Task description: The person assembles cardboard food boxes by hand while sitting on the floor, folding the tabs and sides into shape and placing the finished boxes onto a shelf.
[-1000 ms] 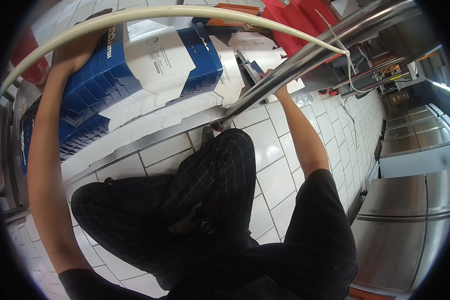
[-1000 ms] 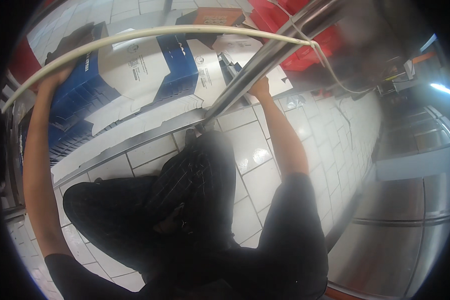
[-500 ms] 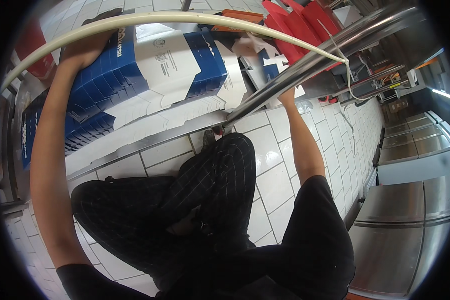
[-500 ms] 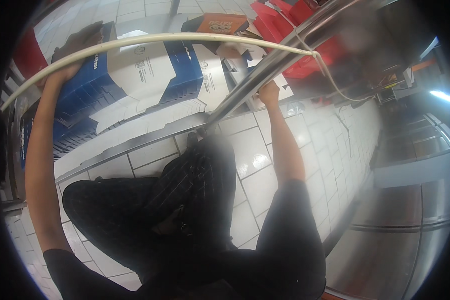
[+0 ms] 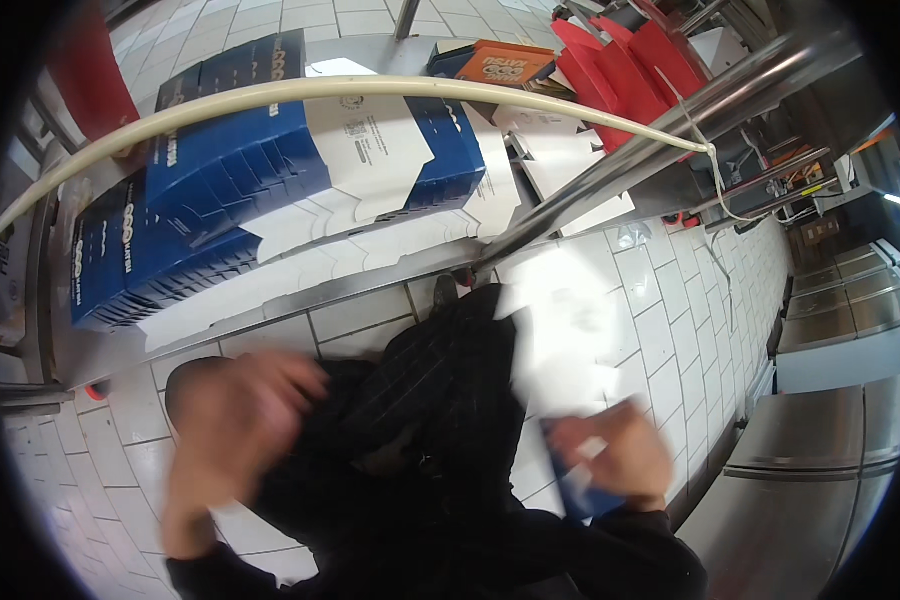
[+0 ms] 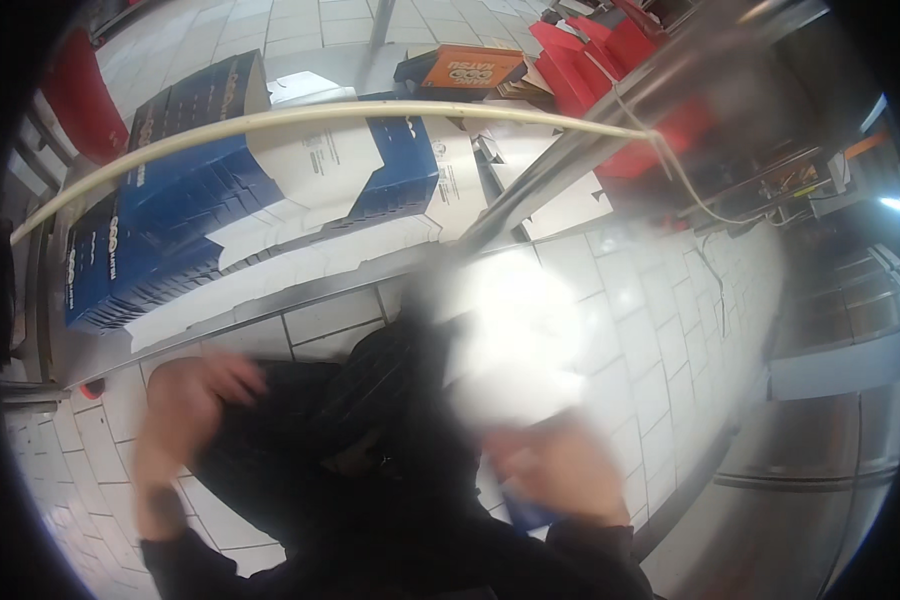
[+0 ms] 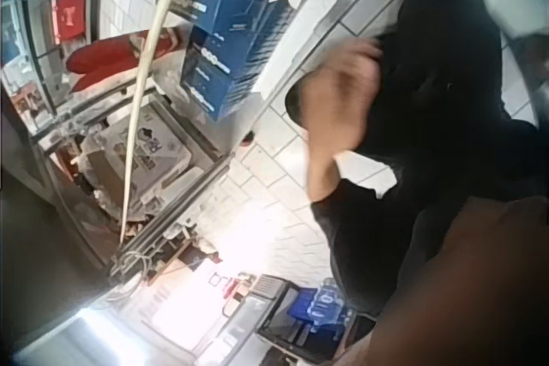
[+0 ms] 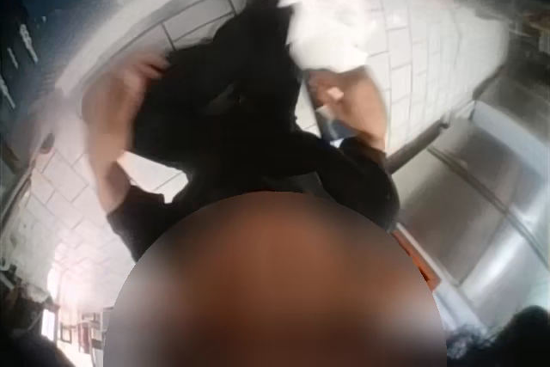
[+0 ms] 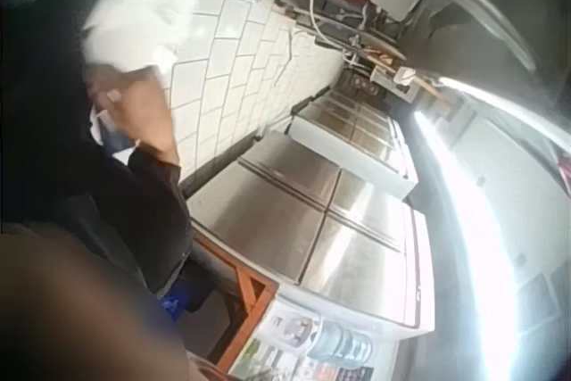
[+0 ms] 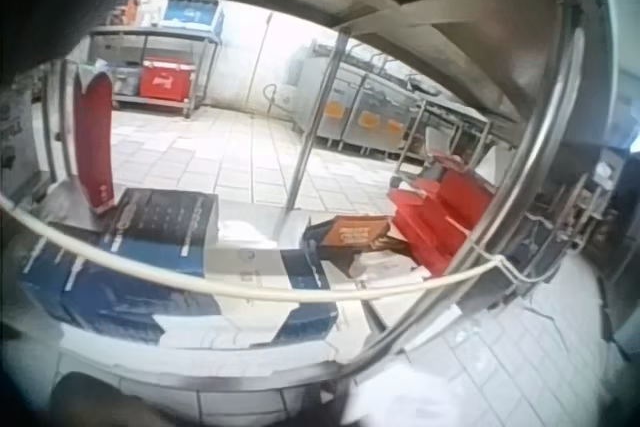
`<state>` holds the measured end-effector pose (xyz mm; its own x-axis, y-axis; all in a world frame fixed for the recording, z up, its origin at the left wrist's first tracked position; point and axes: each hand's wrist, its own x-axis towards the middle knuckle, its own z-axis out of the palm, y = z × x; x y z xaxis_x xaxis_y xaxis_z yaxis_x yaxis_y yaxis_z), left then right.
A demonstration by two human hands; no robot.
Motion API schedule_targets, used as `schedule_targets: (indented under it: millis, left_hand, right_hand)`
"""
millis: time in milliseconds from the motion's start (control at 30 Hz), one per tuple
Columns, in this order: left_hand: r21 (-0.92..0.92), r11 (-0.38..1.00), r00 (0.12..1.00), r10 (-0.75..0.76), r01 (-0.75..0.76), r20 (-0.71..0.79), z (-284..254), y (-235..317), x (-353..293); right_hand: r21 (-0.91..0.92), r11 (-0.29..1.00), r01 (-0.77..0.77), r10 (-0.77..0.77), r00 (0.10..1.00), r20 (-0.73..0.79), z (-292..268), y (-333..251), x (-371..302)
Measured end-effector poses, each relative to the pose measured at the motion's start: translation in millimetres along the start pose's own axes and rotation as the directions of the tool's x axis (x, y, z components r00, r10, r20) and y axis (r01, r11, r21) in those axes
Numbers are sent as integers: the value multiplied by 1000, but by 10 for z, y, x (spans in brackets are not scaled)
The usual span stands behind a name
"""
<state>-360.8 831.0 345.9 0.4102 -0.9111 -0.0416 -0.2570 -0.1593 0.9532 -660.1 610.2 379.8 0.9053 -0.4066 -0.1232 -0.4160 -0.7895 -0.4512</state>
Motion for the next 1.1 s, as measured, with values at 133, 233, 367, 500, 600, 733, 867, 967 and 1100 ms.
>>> schedule_targets:
  millis: [133, 233, 367, 500, 600, 733, 867, 967, 1100]
  left_hand:
    - [-688, 620, 923, -188, 377, 336, 1097, -995, -1281]
    - [-859, 510, 723, -609, 42, -326, 1378, -729, -1749]
    - [-105, 963, 91, -131, 250, -987, 1256, -713, -1965]
    - [-576, 725, -140, -660, -377, -738, 568, -1077, -2242]
    - [-517, 781, -4, -553, -351, -833, 630, -1120, -1987]
    - [-400, 851, 450, -226, -340, -864, 735, -1018, -2118]
    - [-408, 790, 584, -79, -458, -808, 631, -626, -2256]
    - [-539, 734, 447, -353, -413, -822, 357, -129, -1890]
    - [-381, 732, 493, -71, -564, -867, 107, -140, -1355]
  right_hand:
    - [450, 765, 461, -598, 768, 230, 803, -823, 348]
    - [205, 553, 808, -820, 484, 306, 1443, -1353, 349]
    - [380, 114, 918, -949, 214, -232, 1494, -1799, 462]
    - [392, 159, 906, -762, 365, -535, 1364, -1982, 773]
    - [925, 35, 378, -869, 468, -159, 1626, -2152, 880]
    - [617, -165, 769, -876, 173, -450, 1517, -1912, 1294]
    - [426, -47, 904, -947, 95, -307, 1198, -1750, 1463]
    - [278, -25, 960, -958, 56, -281, 1191, -1671, 1409]
    - [546, -54, 836, -815, 279, -508, 1271, -1585, 1480]
